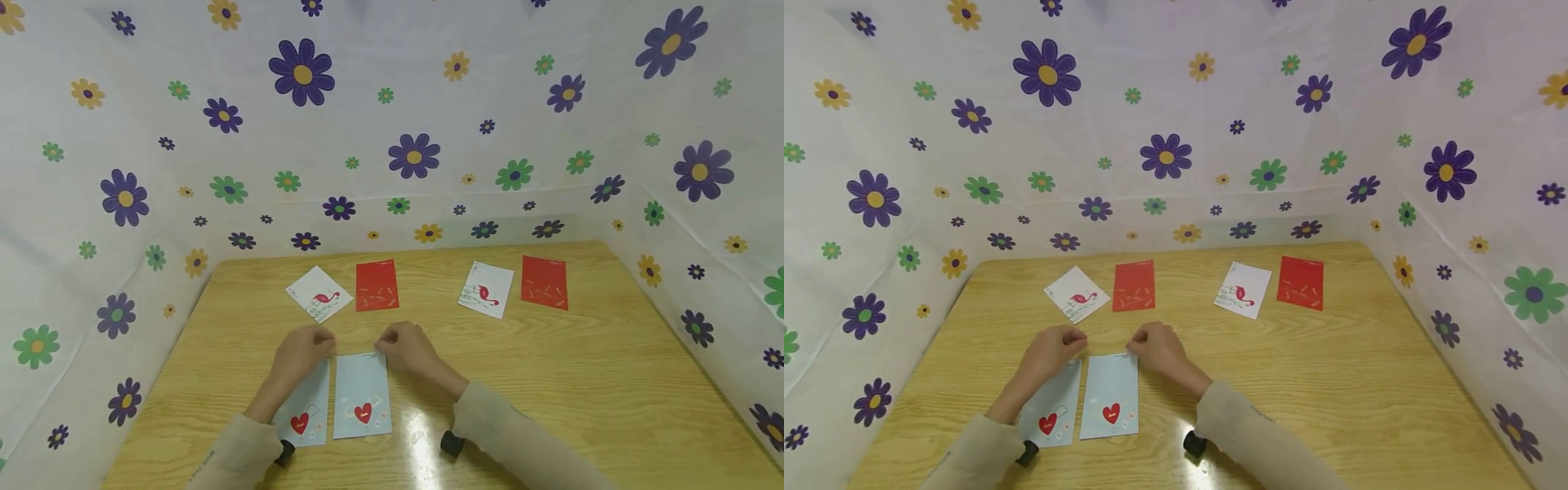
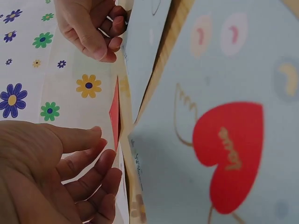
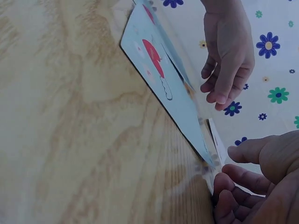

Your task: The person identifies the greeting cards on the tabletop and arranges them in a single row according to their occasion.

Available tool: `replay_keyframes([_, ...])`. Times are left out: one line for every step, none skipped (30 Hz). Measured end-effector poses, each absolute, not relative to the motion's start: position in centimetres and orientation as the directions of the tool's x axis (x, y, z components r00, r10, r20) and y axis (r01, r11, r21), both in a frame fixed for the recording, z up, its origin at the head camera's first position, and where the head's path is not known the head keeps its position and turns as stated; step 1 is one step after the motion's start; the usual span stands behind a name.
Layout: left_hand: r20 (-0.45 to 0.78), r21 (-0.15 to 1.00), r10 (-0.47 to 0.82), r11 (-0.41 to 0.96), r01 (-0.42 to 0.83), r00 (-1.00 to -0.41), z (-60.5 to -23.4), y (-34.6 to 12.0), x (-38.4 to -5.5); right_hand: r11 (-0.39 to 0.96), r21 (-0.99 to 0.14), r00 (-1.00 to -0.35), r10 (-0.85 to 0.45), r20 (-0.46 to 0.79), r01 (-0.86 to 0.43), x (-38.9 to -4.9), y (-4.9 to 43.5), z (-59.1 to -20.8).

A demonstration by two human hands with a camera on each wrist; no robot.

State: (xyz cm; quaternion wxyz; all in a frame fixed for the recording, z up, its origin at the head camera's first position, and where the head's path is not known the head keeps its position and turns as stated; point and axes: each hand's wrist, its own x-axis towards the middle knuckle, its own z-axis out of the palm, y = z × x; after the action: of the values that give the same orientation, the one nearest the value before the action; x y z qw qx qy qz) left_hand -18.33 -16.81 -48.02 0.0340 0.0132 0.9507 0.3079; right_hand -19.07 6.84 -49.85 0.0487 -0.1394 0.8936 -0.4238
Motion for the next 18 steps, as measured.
replay_keyframes([-0.048,0.585,0.042,0.811,0.006,-0.998,-47.9,-16.9,-18.4,0.604,-0.771,-0.958,-0.285,0.028,-0.202,-19.2,6.9,-49.8])
replay_keyframes([-0.041,0.588,0.041,0.809,0.009,-0.998,-47.8,-17.0,-18.5,0.603,-0.773,-0.959,-0.281,0.027,-0.198,-19.3,6.9,-49.7])
replay_keyframes([-0.037,0.594,0.039,0.804,0.01,-0.999,-47.6,-17.1,-18.6,0.603,-0.774,-0.961,-0.276,0.026,-0.194,-19.4,7.0,-49.6])
replay_keyframes([-0.028,0.6,0.04,0.8,0.015,-0.999,-47.5,-17.1,-18.7,0.601,-0.776,-0.963,-0.269,0.028,-0.19,-19.6,7.1,-49.4])
replay_keyframes([-0.021,0.607,0.042,0.794,0.021,-0.999,-47.4,-17.2,-18.9,0.599,-0.779,-0.965,-0.26,0.031,-0.186,-19.7,7.2,-49.3])
replay_keyframes([-0.01,0.615,0.046,0.788,0.031,-0.999,-47.2,-17.2,-19.1,0.597,-0.782,-0.968,-0.25,0.033,-0.181,-19.9,7.3,-49.1])
replay_keyframes([0.004,0.623,0.053,0.781,0.043,-0.999,-47.1,-17.2,-19.3,0.592,-0.787,-0.97,-0.242,0.034,-0.176,-20.1,7.4,-48.9])
replay_keyframes([0.017,0.628,0.061,0.776,0.058,-0.998,-46.9,-17.1,-19.6,0.587,-0.79,-0.971,-0.234,0.041,-0.175,-20.4,7.6,-48.7])
replay_keyframes([0.033,0.63,0.071,0.773,0.076,-0.997,-46.8,-17.1,-19.9,0.583,-0.794,-0.973,-0.225,0.043,-0.17,-20.6,7.7,-48.4])
replay_keyframes([0.048,0.635,0.081,0.767,0.093,-0.996,-46.6,-17.0,-20.3,0.58,-0.796,-0.975,-0.218,0.052,-0.172,-21.0,7.8,-48.2])
replay_keyframes([0.06,0.644,0.091,0.758,0.108,-0.994,-46.5,-17.0,-20.7,0.581,-0.794,-0.975,-0.213,0.061,-0.177,-21.4,7.9,-48.0])
replay_keyframes([0.067,0.653,0.098,0.748,0.118,-0.993,-46.3,-16.9,-21.1,0.584,-0.792,-0.976,-0.209,0.065,-0.178,-21.8,8.1,-47.8])
replay_keyframes([0.077,0.66,0.106,0.74,0.131,-0.991,-46.2,-16.9,-21.5,0.586,-0.789,-0.975,-0.209,0.072,-0.183,-22.2,8.2,-47.6])
replay_keyframes([0.083,0.667,0.114,0.732,0.14,-0.99,-46.1,-16.8,-22.0,0.588,-0.786,-0.975,-0.21,0.078,-0.19,-22.6,8.3,-47.4])
replay_keyframes([0.091,0.674,0.119,0.723,0.15,-0.989,-46.0,-16.8,-22.5,0.593,-0.781,-0.974,-0.211,0.086,-0.197,-23.1,8.4,-47.3])
replay_keyframes([0.1,0.681,0.122,0.716,0.157,-0.988,-45.9,-16.7,-22.9,0.596,-0.777,-0.973,-0.213,0.092,-0.204,-23.6,8.5,-47.2])
replay_keyframes([0.106,0.686,0.121,0.71,0.161,-0.987,-45.8,-16.6,-23.4,0.596,-0.777,-0.973,-0.213,0.091,-0.203,-24.1,8.6,-47.0])
replay_keyframes([0.115,0.688,0.121,0.706,0.167,-0.986,-45.7,-16.5,-23.8,0.596,-0.777,-0.972,-0.215,0.091,-0.204,-24.6,8.7,-46.9])
